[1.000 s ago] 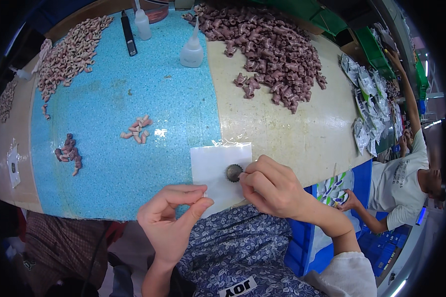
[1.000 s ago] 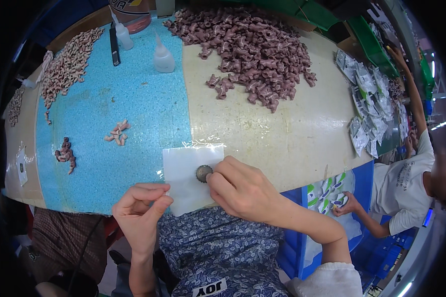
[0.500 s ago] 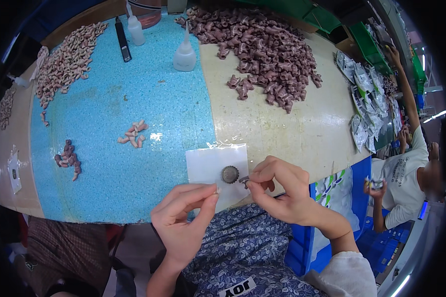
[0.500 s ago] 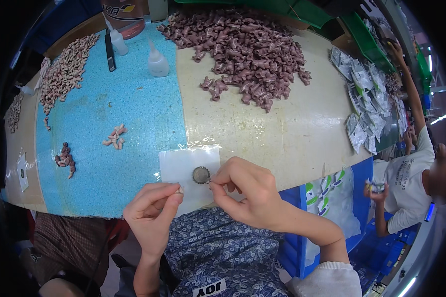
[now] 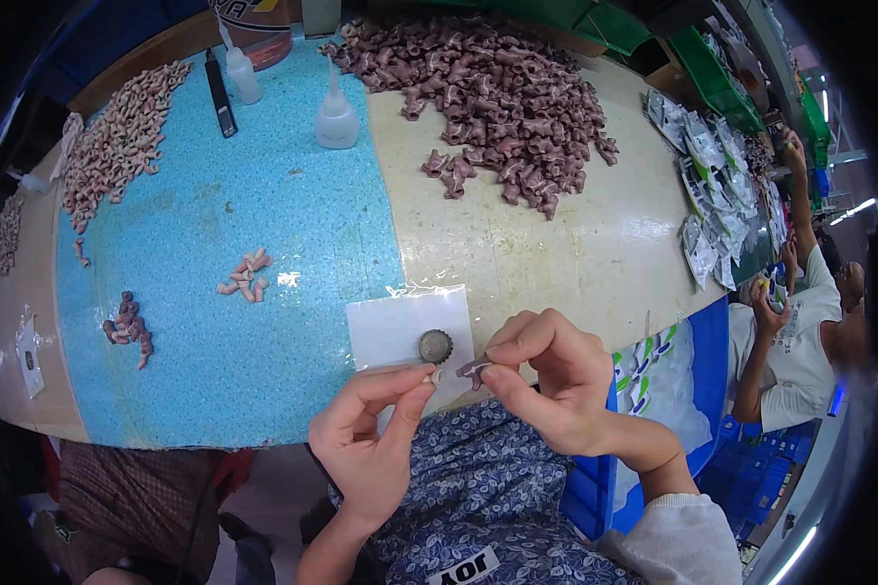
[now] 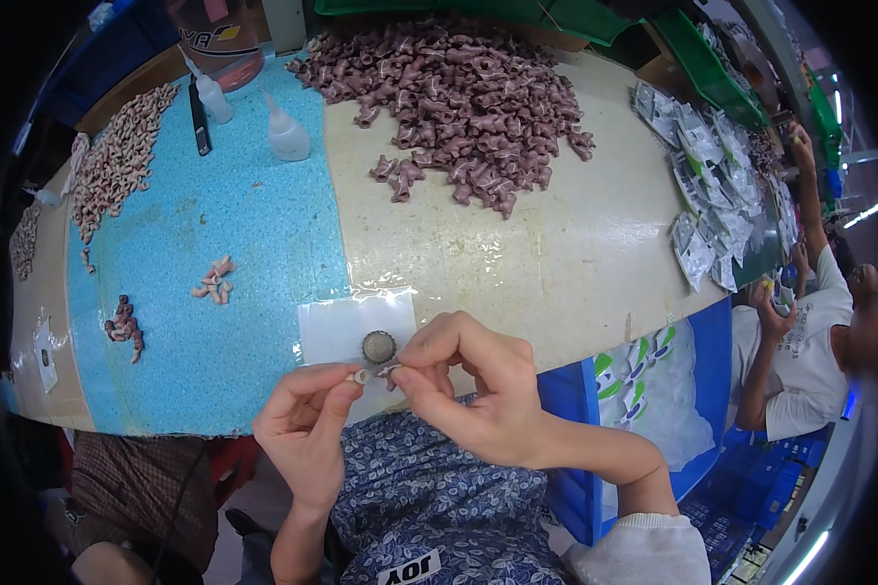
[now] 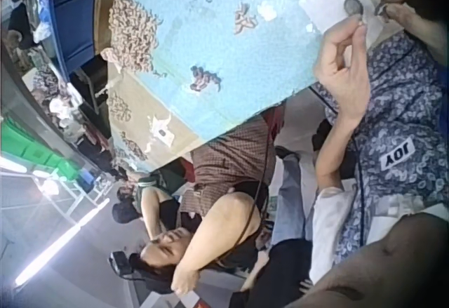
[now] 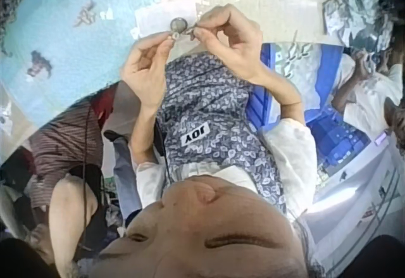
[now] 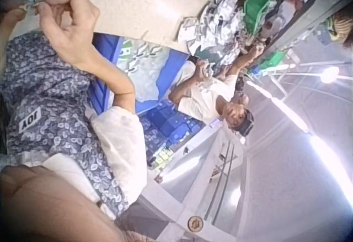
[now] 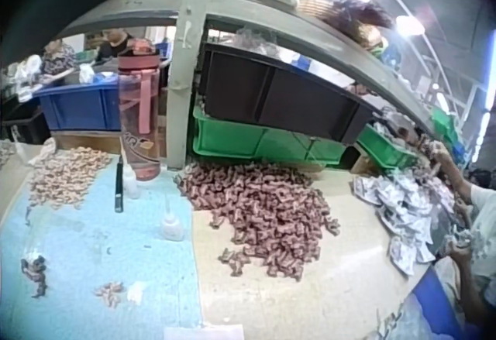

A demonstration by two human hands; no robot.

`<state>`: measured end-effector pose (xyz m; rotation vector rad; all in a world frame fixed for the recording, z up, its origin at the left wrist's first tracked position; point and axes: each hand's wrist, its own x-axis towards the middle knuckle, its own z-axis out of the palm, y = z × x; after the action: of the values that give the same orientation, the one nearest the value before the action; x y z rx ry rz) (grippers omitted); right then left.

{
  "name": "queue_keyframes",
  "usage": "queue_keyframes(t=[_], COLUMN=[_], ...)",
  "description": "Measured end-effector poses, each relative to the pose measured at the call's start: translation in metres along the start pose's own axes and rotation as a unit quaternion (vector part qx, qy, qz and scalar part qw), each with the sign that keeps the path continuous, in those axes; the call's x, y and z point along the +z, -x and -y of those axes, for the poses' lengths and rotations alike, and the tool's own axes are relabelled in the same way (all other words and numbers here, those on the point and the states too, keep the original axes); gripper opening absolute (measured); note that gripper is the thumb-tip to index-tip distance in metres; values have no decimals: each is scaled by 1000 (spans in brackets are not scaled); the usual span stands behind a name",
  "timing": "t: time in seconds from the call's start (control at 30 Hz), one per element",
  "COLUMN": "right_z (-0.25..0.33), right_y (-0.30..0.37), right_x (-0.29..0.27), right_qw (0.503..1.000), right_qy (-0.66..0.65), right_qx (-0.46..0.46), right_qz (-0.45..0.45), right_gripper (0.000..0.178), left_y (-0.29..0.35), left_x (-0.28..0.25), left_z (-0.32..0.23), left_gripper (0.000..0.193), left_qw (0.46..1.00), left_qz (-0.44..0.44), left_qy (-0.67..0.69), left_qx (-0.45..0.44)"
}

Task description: The person sits at a workstation, gathers small plastic figurine parts from piles, dips the pieces into glue in a bottle cap, joins them together by hand to assemble them, and arranges the finished pieces on the table.

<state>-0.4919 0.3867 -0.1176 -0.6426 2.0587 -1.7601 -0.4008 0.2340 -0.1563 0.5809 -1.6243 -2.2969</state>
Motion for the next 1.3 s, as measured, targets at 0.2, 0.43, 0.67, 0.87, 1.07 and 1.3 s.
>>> queue_keyframes(t=[0.2,0.43,0.67,0.87,1.07,1.3], right_z=[-6,6,3,1,8,-4], right_y=[-3,-5,-1,-3,1,2], right_x=[8,11,21,23,11,22], right_qw=[996,986,972,960,974,930], right_qy=[28,119,150,156,171,299], right_qx=[-84,-113,-178,-233,-147,-207], right_qz=[-16,22,-9,-10,-5,56], right_gripper=[14,19,22,20,19,17], left_y=[2,2,5,4,3,5], left_x=[1,1,3,1,-5,-1], left_z=[-1,3,10,10,0,-6], left_gripper=[15,16,16,16,17,20], left_qw=[1000,997,981,983,964,948], left_qz=[-2,-7,-13,-36,-17,4], left_qy=[3,-36,-82,-48,-143,-168], left_qx=[14,69,174,174,222,270])
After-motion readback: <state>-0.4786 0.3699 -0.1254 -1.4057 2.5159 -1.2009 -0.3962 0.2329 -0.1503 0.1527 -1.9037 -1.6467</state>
